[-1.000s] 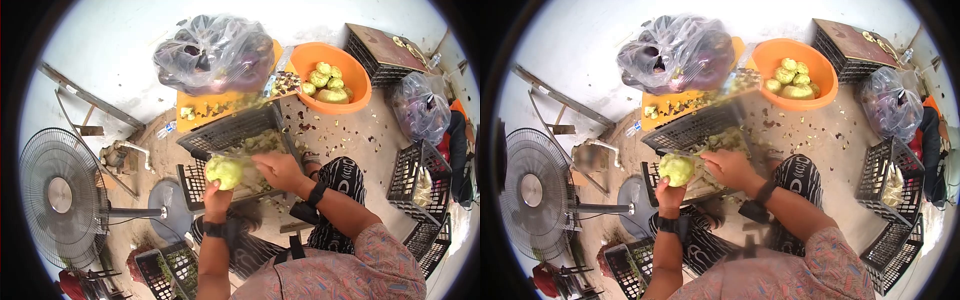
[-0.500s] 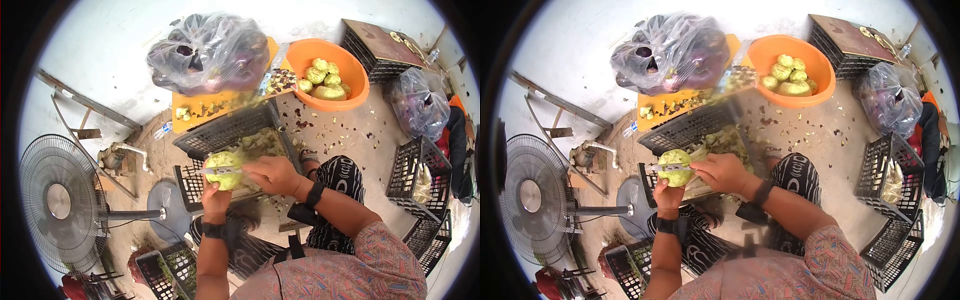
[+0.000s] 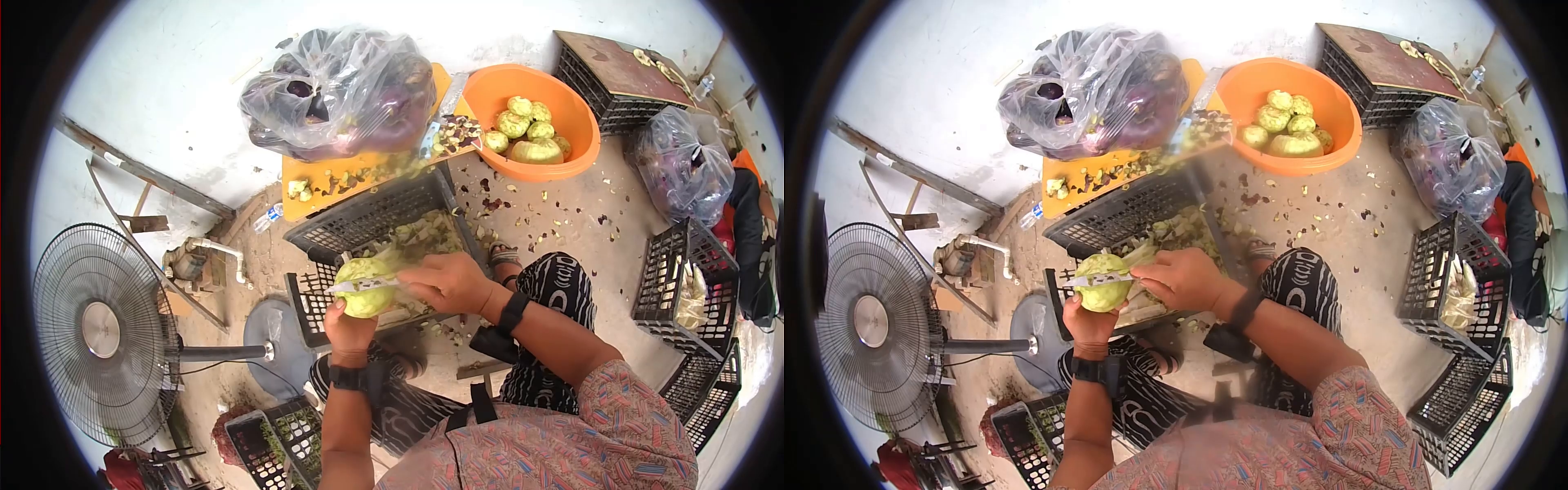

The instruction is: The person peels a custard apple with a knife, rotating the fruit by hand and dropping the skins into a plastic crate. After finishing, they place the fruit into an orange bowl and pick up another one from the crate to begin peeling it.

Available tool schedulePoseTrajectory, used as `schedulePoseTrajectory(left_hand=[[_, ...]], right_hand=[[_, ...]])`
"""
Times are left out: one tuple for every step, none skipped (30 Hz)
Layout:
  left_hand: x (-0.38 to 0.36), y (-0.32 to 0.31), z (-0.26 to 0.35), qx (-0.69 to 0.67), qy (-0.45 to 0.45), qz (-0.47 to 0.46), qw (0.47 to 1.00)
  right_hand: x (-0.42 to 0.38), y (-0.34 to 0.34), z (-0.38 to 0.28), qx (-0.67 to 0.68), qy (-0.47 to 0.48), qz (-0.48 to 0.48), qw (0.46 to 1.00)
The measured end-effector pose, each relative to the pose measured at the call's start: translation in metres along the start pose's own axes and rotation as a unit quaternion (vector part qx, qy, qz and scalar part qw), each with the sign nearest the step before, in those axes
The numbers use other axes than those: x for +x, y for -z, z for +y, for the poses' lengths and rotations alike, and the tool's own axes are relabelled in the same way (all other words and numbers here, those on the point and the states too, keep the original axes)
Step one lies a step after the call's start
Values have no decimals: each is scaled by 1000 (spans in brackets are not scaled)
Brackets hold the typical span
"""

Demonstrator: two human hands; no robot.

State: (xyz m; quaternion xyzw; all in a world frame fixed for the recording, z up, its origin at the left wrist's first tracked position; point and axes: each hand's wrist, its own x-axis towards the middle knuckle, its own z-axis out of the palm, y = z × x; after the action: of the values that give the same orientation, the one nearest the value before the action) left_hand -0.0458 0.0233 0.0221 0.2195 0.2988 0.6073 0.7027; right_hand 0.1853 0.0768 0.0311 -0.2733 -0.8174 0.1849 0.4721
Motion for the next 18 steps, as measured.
schedulePoseTrajectory(left_hand=[[1, 2, -1, 0, 0, 0, 1000], [3, 6, -2, 3, -2, 12, 1000], [3, 5, -2, 7, -5, 24, 1000], [3, 4, -1, 7, -5, 25, 1000], [1, 3, 1, 5, 9, 11, 1000], [1, 0, 3, 3, 24, -4, 1000], [0, -1, 3, 2, 23, -4, 1000], [0, -2, 3, 4, 27, 8, 1000], [0, -2, 3, 5, 31, 19, 999], [0, -2, 3, 5, 31, 19, 999], [1, -2, 3, 9, 32, 17, 999], [1, -2, 3, 14, 34, 15, 999], [1, -1, 4, 14, 34, 14, 999], [1, 0, 4, 11, 35, 7, 999], [1, 0, 4, 8, 36, 0, 999], [2, 3, 2, 8, 35, -1, 999], [4, 7, 0, 24, 17, 9, 1000], [5, 7, -1, 41, -1, 19, 999]], right_hand=[[0, 0, 1, 1, 6, 2, 1000], [0, 0, 1, 1, 5, 2, 1000], [0, 0, 1, -2, 7, -3, 1000], [1, 1, 1, -5, 8, -9, 1000], [1, 1, 2, -4, 9, -10, 1000], [2, 1, 2, -3, 10, -10, 1000], [2, 1, 2, -1, 11, -10, 1000], [2, 1, 2, -1, 11, -10, 1000], [2, 0, 3, -1, 12, -11, 1000], [1, -1, 4, -2, 13, -11, 1000], [1, -1, 5, -1, 14, -11, 1000], [1, -2, 5, 0, 16, -5, 1000], [1, -2, 5, 2, 18, 0, 1000], [0, -2, 5, 1, 18, 0, 1000], [0, -2, 6, -1, 18, -1, 1000], [1, -2, 6, -2, 18, -1, 1000], [0, -1, 5, -2, 18, -1, 1000], [0, -1, 3, -4, 11, -1, 1000]])
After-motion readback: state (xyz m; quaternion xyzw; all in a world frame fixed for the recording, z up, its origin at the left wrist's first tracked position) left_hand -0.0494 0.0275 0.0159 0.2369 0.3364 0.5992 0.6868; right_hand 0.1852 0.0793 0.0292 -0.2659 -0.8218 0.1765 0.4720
